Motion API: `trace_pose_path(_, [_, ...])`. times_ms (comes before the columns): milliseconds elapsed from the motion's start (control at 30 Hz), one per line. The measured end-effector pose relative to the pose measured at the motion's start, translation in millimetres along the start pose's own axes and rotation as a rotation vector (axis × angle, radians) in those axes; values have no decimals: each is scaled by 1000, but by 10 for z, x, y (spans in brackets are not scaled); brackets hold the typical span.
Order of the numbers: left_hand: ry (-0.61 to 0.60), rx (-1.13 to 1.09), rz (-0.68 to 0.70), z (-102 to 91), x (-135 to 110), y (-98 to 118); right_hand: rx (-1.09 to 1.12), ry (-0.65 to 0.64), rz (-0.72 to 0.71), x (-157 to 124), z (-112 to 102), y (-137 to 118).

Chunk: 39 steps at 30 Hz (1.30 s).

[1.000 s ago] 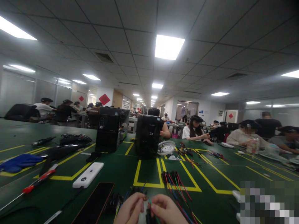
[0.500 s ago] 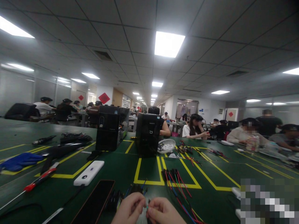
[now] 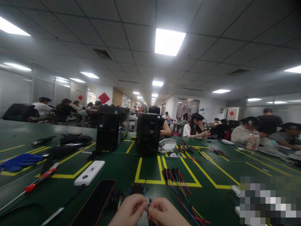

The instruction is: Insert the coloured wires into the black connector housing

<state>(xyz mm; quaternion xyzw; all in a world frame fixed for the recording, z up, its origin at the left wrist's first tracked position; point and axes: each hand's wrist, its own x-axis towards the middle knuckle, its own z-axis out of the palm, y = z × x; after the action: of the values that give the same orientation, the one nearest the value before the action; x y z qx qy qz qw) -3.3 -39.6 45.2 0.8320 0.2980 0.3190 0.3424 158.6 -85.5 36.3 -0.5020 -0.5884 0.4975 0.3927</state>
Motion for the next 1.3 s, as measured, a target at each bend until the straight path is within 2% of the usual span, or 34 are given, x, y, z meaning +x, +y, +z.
trace_pose_path(267, [-75,-86,-26,8,10,-1,-7,-47,-33,5,-2,33])
trace_pose_path(600, [-14,-143,-62,35,-8,50,-11,-37,14,-12,22,-58])
trace_pose_path(767, [57,-450,-171,-24,61,-6,154,-13,17,-7,-6,-101])
trace_pose_path(900, [222,-816,-313,-180,101,-16,151,-186,3,-58,-93,-126])
trace_pose_path(967, [283,-1015,-369,-240,103,7,196,-218,-31,-61,-113,-123])
trace_pose_path(1067, [299,-1248,-402,-258,95,55,314,-237,-95,-36,-98,-111])
trace_pose_path(1167, [278,-1334,-396,-215,75,101,359,-277,-80,-13,-78,-87])
trace_pose_path(1300, [282,-1315,-376,-174,38,155,389,-264,-87,14,-88,-5])
